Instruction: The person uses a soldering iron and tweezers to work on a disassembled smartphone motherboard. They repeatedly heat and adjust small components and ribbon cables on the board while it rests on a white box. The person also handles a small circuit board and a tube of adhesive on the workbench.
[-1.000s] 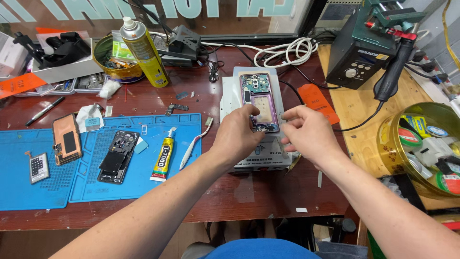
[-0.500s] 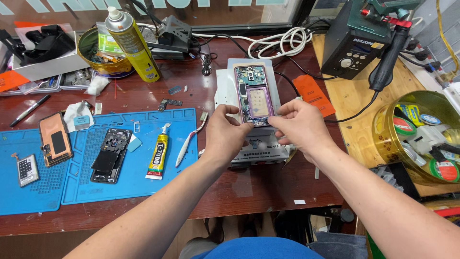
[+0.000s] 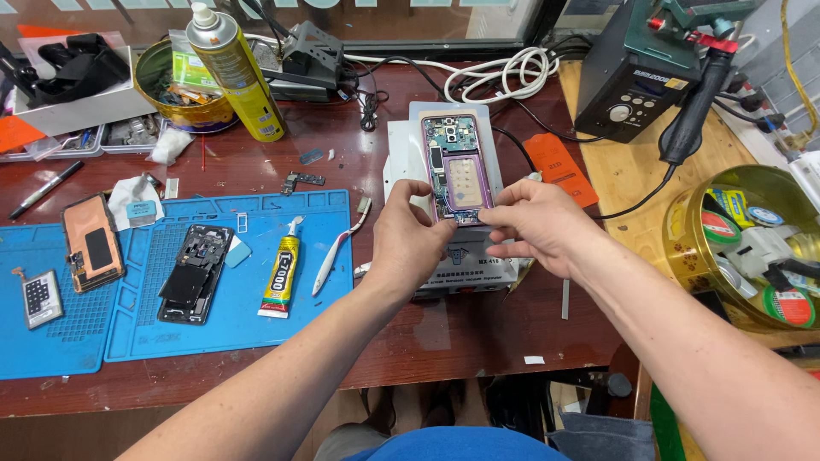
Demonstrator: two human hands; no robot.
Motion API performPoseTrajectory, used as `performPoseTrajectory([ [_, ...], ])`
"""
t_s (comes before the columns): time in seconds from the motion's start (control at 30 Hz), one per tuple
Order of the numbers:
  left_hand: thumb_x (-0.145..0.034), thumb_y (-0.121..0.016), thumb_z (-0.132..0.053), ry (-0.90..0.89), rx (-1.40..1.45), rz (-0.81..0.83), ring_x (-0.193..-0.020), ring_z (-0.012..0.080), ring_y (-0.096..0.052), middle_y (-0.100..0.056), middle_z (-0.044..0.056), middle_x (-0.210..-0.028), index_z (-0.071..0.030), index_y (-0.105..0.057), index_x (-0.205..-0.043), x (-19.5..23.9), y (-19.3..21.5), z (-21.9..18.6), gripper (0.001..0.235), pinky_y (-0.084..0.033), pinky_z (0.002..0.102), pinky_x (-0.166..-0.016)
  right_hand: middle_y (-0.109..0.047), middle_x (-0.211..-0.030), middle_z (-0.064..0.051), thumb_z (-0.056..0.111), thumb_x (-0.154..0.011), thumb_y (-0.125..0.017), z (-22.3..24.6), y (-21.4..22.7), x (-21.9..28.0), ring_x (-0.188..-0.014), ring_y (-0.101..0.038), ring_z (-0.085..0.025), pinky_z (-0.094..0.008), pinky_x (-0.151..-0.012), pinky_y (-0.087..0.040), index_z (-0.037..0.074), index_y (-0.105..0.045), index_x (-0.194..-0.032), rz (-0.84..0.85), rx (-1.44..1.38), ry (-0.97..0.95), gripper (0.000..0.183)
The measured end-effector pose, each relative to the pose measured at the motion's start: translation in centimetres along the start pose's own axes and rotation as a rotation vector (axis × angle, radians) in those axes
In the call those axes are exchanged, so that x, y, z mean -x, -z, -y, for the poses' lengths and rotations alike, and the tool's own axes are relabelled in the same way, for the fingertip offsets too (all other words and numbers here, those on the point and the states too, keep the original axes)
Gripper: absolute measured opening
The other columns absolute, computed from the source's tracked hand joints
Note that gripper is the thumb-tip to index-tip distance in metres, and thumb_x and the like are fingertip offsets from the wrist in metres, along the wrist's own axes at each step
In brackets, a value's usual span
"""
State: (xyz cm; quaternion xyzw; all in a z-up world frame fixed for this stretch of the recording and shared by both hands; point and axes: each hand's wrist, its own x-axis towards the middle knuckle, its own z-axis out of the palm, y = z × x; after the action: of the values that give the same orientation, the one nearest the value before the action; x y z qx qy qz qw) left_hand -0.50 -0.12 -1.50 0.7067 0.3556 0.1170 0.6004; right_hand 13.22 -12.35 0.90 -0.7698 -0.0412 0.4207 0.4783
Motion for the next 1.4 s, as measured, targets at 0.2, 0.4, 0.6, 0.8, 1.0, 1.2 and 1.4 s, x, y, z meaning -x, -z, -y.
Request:
performPoseTrajectory([
  [0.2,-0.082,-0.077,-0.011,-0.013,-0.042,0.005,-0.059,0.0167,-0.071,-0.065,0.007,-0.076,-0.006,-0.051,-0.128,0.0,0.0,-0.3,0.053,-0.058,0.033,-0.052,-0.065,-0.098,-0.009,0.006,-0.087,-0.071,0.1,0.4,0.1,-0.077,-0.066,-0.016,-0.035,-0.062,-0.065,0.001,-0.061,-0.106,0.014,-0.007,0.005,0.023],
  [0.4,-0.082,-0.077,-0.012,-0.047,-0.034,0.026,-0.059,0.0168,-0.070,-0.065,0.006,-0.074,-0.006,-0.051,-0.129,-0.3,0.1,0.4,0.054,-0.057,0.034,-0.052,-0.066,-0.098,-0.010,0.006,-0.086,-0.073,0.0,-0.2,-0.2,-0.078,-0.067,-0.016,-0.036,-0.062,-0.065,0.001,-0.062,-0.106,-0.040,0.067,0.018,0.023],
  [0.6,-0.080,-0.080,-0.017,-0.188,-0.161,-0.008,-0.070,0.0213,-0.071,-0.067,0.008,-0.074,-0.005,-0.053,-0.128,-0.6,0.3,1.1,0.056,-0.057,0.038,-0.066,-0.064,-0.096,-0.007,0.011,-0.087,-0.072,0.1,0.0,-0.3,-0.078,-0.067,-0.015,-0.036,-0.064,-0.067,0.004,-0.062,-0.103,-0.007,0.018,-0.026,0.020],
  [0.8,-0.080,-0.079,-0.019,-0.212,-0.180,0.037,-0.069,0.0225,-0.070,-0.067,0.008,-0.071,-0.006,-0.054,-0.128,-0.7,0.9,1.2,0.055,-0.055,0.040,-0.067,-0.065,-0.096,-0.007,0.010,-0.087,-0.074,-0.1,-0.8,-0.4,-0.078,-0.067,-0.014,-0.035,-0.064,-0.066,0.003,-0.061,-0.103,-0.085,0.069,-0.015,0.021],
  [1.0,-0.081,-0.080,-0.023,-0.215,-0.171,0.117,-0.067,0.0223,-0.069,-0.066,0.008,-0.070,-0.007,-0.053,-0.129,-1.0,1.8,1.5,0.057,-0.056,0.040,-0.065,-0.066,-0.094,-0.007,0.009,-0.087,-0.073,-0.2,-1.0,-0.3,-0.076,-0.067,-0.014,-0.032,-0.062,-0.066,0.002,-0.062,-0.106,-0.137,0.103,-0.005,0.023],
  [1.2,-0.081,-0.081,-0.023,-0.204,-0.195,0.120,-0.068,0.0222,-0.070,-0.067,0.007,-0.071,-0.008,-0.051,-0.130,-1.1,2.0,1.3,0.060,-0.055,0.039,-0.065,-0.066,-0.092,-0.006,0.009,-0.087,-0.074,-0.4,-1.1,-0.3,-0.074,-0.067,-0.014,-0.032,-0.061,-0.065,0.003,-0.063,-0.106,-0.161,0.114,0.016,0.023],
  [1.4,-0.081,-0.081,-0.025,-0.198,-0.186,0.120,-0.068,0.0228,-0.071,-0.067,0.008,-0.071,-0.008,-0.050,-0.130,-1.1,2.0,1.5,0.061,-0.056,0.040,-0.066,-0.066,-0.093,-0.006,0.012,-0.087,-0.074,-0.5,-0.8,-0.5,-0.074,-0.067,-0.014,-0.032,-0.062,-0.064,0.003,-0.064,-0.105,-0.143,0.128,0.008,0.023],
])
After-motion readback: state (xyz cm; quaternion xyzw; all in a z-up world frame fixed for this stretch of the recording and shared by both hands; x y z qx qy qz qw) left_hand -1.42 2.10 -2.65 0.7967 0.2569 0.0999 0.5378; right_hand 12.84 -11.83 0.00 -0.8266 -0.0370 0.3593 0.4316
